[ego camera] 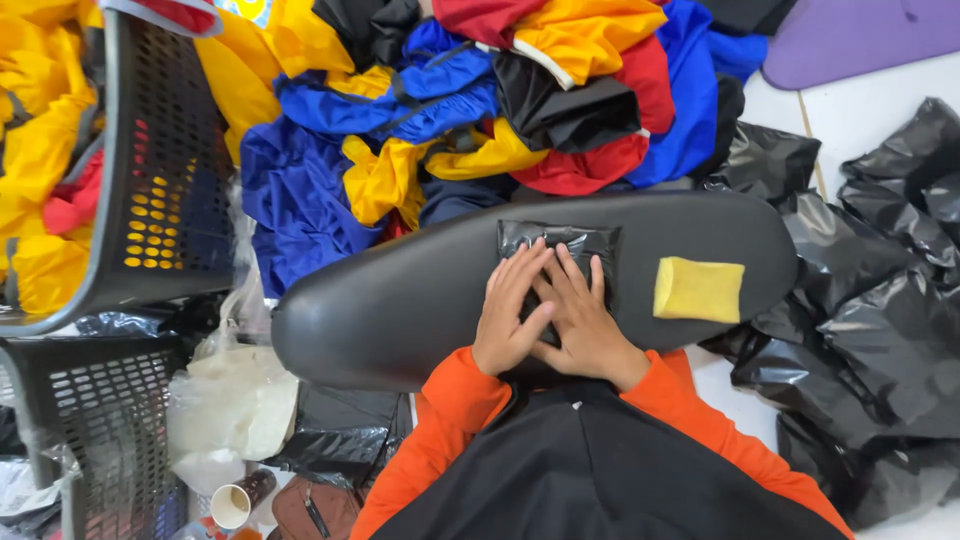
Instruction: Cleaning fabric items with a sponge, folding them, placing them in plastic bags, and trimming excess material with scissors.
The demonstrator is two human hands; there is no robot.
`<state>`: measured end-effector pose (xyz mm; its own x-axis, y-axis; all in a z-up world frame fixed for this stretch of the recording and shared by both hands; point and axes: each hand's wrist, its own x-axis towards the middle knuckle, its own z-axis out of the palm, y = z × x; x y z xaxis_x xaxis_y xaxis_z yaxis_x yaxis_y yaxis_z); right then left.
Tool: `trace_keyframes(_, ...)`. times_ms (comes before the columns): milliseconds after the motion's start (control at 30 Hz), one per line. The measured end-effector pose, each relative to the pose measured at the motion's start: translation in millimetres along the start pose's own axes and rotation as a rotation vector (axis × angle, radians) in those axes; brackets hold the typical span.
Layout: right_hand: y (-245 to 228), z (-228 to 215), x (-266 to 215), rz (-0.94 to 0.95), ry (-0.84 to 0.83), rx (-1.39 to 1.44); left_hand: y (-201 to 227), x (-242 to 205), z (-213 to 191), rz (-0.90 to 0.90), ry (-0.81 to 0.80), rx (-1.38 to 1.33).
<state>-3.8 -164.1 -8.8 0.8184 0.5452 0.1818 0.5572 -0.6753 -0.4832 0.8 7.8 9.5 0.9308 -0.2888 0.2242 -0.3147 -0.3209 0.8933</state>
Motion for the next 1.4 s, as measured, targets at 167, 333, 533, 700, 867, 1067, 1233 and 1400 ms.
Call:
trace_keyframes(167,-10,-5,-8,-0.057,0.146,-0.049,3,2,-6,0.032,0.195,-0.410)
trace_keyframes(333,-18,-13,-12,-0.029,0.107,-0.296,-28,-9,7,0.018,0.351,-0.680)
trace_keyframes(533,2,-30,-8,0.059,0.132,-0.001,-13,-6,-3,0.006,0.577,-0.910)
trace_keyframes(700,-7,-62,-29,0.403,0.279,1.379,-7,-4,-4,-0.061,0.416,-0.867)
trace_keyframes(867,28,-12,-54,0.571,0.350,1.652,-58,-44,20,-0.105,0.158,-1.310)
trace_keyframes(1067,14,-48,-20,0.591,0.354,1.257,-58,-46,23,-0.494,0.227,-1.027)
trace_keyframes(1233,12,-44,-24,0.643,0.338,1.101,-11,-22,4,-0.625,0.241,-0.945)
trace_keyframes(1400,9,-47,-30,0.559,0.419,0.982,-16,-23,3,-0.504,0.190,-0.728)
